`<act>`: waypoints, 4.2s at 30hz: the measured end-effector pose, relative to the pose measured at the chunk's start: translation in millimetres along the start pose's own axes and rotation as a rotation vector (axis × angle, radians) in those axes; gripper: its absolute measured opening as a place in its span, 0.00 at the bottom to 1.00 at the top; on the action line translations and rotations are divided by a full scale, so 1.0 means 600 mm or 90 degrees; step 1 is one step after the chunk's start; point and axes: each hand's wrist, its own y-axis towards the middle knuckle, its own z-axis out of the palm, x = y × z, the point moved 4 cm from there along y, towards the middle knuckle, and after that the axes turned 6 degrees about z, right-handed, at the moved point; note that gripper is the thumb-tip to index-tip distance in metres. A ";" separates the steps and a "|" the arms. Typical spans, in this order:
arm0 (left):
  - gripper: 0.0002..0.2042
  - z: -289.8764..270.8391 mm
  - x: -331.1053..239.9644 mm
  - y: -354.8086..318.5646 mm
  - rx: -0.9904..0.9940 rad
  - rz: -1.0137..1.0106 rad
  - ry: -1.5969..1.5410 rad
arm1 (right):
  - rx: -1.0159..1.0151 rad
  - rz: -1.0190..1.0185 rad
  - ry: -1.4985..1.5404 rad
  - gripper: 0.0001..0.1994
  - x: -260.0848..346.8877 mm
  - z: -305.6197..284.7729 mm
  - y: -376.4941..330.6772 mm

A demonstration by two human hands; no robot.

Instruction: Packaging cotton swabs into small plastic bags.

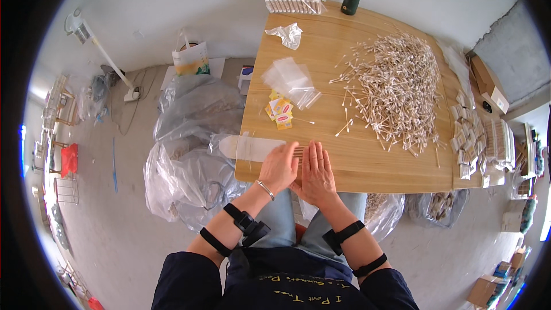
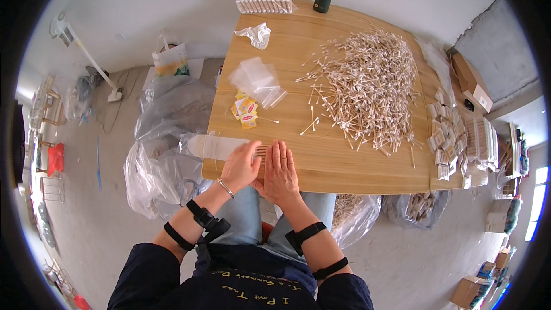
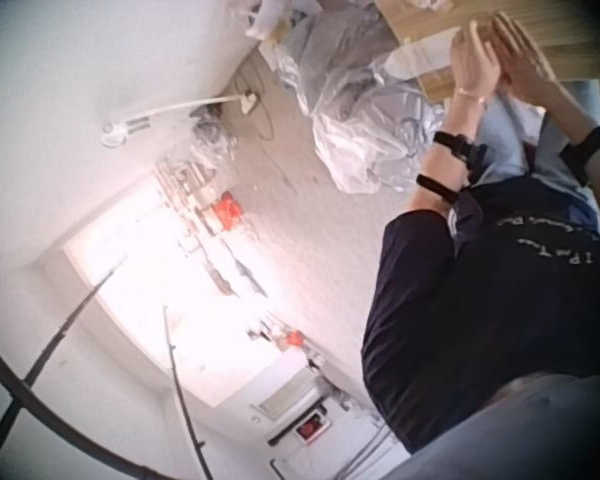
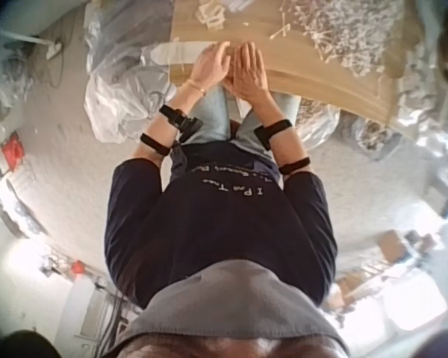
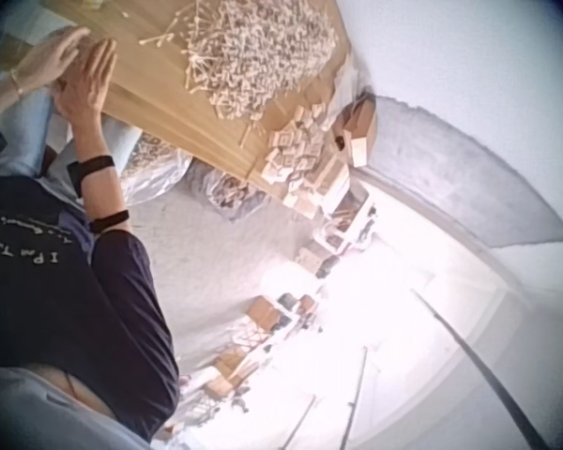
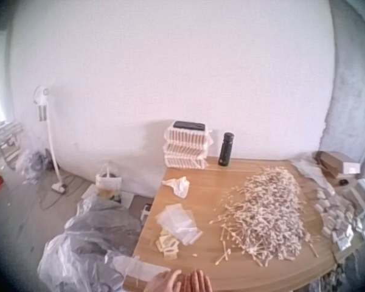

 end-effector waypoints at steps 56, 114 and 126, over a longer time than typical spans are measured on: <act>0.28 -0.173 0.189 -0.051 0.087 0.073 0.209 | 0.035 -0.005 0.038 0.41 0.188 0.090 0.088; 0.14 -0.102 0.285 -0.104 -0.341 -0.354 -0.365 | -0.025 0.318 0.538 0.06 0.042 0.007 0.203; 0.11 -0.109 0.277 -0.104 -0.335 -0.357 -0.336 | 0.175 0.526 0.713 0.07 0.134 0.068 0.161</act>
